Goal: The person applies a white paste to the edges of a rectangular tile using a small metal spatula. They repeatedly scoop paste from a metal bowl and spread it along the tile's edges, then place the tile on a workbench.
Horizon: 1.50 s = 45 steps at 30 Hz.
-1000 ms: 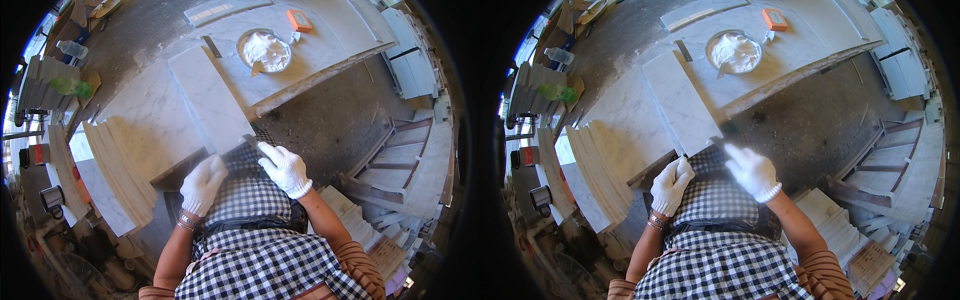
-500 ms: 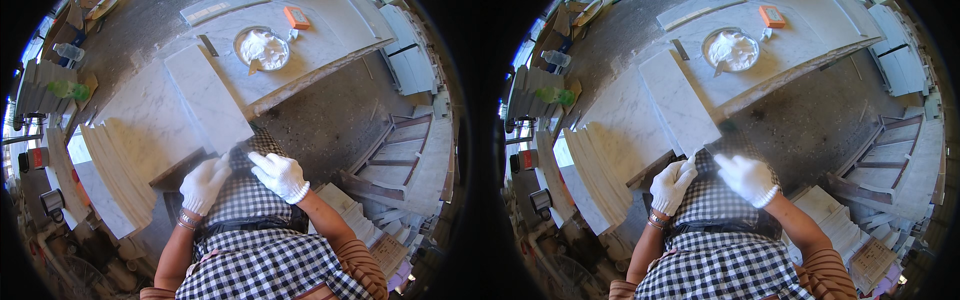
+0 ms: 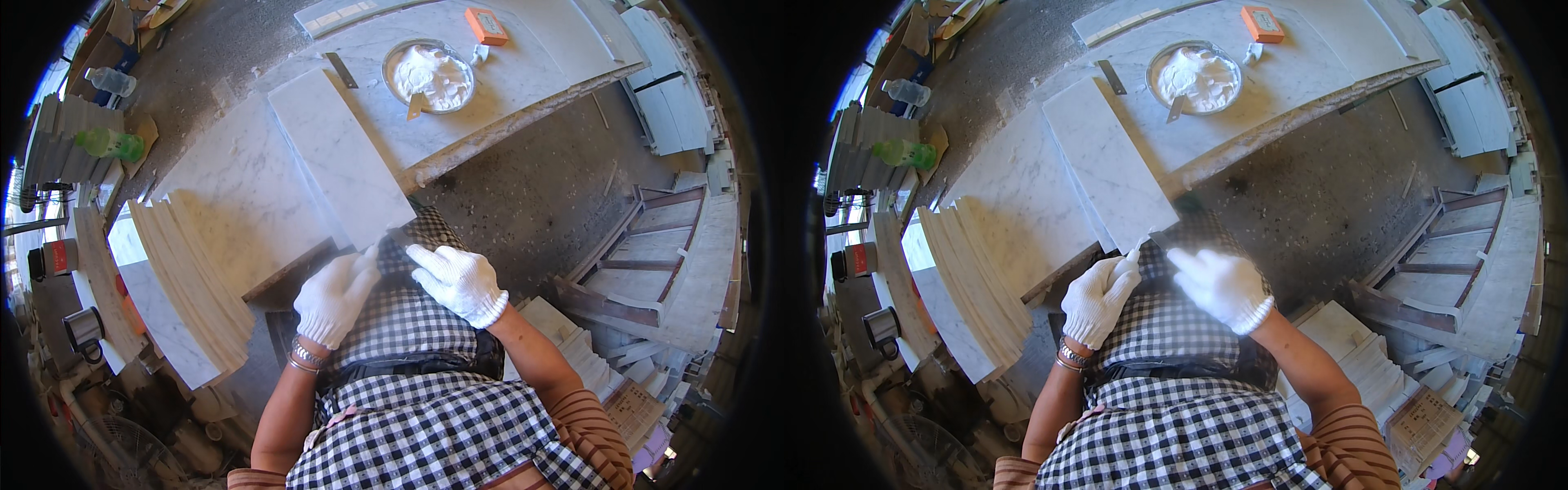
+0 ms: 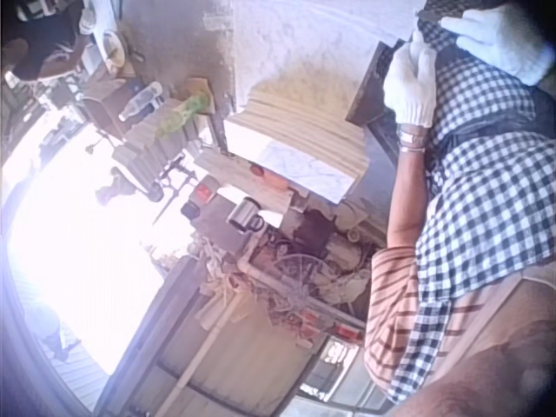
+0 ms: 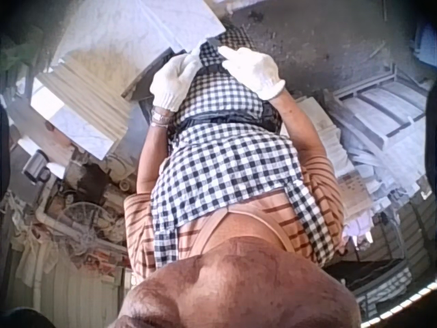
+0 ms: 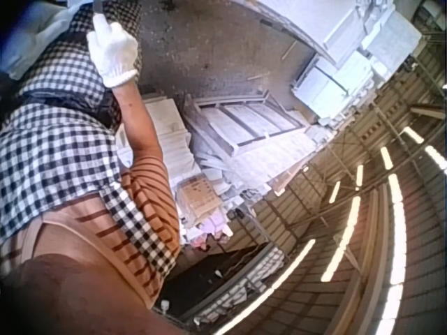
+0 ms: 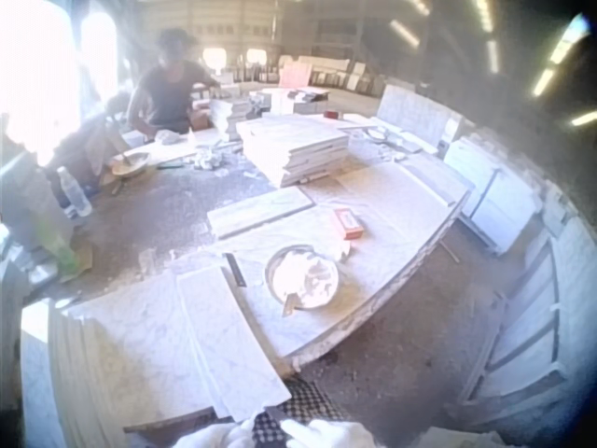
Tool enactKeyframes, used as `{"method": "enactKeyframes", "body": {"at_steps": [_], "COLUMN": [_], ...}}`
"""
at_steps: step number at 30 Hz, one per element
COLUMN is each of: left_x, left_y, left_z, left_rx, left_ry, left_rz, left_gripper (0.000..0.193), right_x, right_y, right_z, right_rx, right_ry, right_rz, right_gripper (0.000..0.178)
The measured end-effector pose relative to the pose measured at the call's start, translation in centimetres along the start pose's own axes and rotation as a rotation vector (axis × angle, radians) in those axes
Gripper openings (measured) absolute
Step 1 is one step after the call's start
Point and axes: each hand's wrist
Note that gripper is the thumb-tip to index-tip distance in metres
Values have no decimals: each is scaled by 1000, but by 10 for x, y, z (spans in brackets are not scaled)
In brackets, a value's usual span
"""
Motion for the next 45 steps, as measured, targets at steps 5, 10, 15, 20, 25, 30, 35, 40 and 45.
{"method": "enactKeyframes", "body": {"at_steps": [5,10,15,20,25,30,35,40,45], "left_x": [2,2,7,17,24,25,23,22,24], "left_y": [2,3,5,6,5,5,4,3,4], "left_z": [-4,-7,-9,-13,-19,-21,-22,-23,-24], "left_rx": [0,-10,-23,-52,-80,-93,-86,-80,-85], "left_ry": [-10,-13,2,11,72,109,73,77,87], "left_rz": [-29,-31,-33,-87,-130,-145,-148,-155,-151], "left_gripper": [39,41,40,40,43,44,43,41,40], "right_x": [-1,-4,-6,-1,3,4,5,4,3], "right_y": [1,4,6,3,2,2,1,3,9], "right_z": [1,-1,0,3,4,3,2,1,1], "right_rx": [-11,10,-74,80,106,131,138,138,60], "right_ry": [2,-19,-46,-94,-132,-134,-132,-143,-164], "right_rz": [22,-7,-19,-51,-62,-61,-57,-71,-96], "right_gripper": [36,36,35,34,33,33,32,32,34]}}
Point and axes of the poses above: each hand's wrist, its own z-axis away from the middle knuckle, its own y-axis out of the back of the hand, x = y × z, and after that the axes turned 14 degrees about z, right-handed
